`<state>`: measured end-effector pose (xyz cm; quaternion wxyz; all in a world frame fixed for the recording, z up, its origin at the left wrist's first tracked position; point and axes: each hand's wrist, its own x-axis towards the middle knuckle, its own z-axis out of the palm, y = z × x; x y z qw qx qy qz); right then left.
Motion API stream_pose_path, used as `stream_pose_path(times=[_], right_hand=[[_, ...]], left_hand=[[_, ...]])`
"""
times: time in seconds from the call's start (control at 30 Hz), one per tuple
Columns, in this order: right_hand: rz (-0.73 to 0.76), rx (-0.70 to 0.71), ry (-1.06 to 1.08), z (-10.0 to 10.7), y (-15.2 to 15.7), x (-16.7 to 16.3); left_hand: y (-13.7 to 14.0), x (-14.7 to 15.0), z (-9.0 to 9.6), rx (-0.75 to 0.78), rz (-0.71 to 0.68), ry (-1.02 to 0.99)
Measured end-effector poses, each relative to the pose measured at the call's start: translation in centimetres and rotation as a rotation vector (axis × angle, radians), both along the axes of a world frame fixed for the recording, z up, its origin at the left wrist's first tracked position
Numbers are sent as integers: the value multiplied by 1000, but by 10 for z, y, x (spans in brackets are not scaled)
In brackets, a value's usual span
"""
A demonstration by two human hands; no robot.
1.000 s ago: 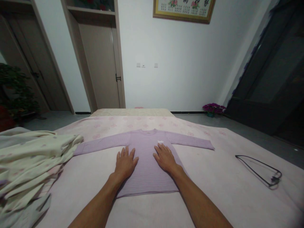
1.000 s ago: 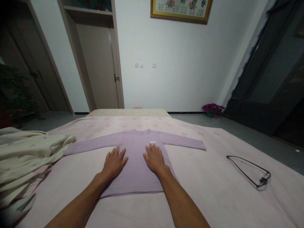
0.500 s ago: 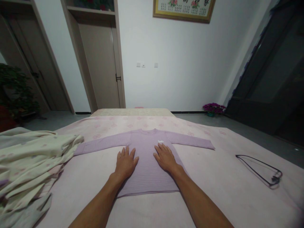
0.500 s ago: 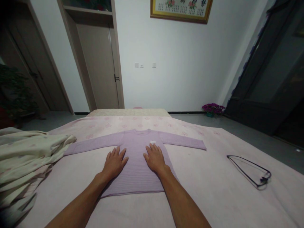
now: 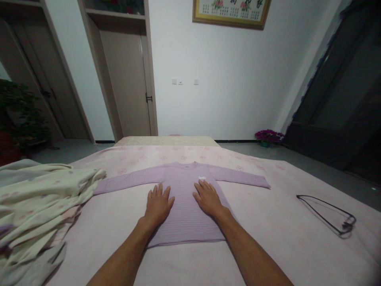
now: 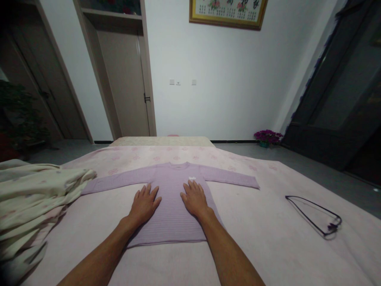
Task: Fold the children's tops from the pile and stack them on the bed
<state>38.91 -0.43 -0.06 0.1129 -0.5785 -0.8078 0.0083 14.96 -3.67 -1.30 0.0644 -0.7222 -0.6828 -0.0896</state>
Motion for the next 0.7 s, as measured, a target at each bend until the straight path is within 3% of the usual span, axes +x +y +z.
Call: stream_pose_path(times=[0.7], right_hand=[[-4, -30, 11, 0, 1, 0]], left_hand=[[1, 0, -1, 7, -7, 5]])
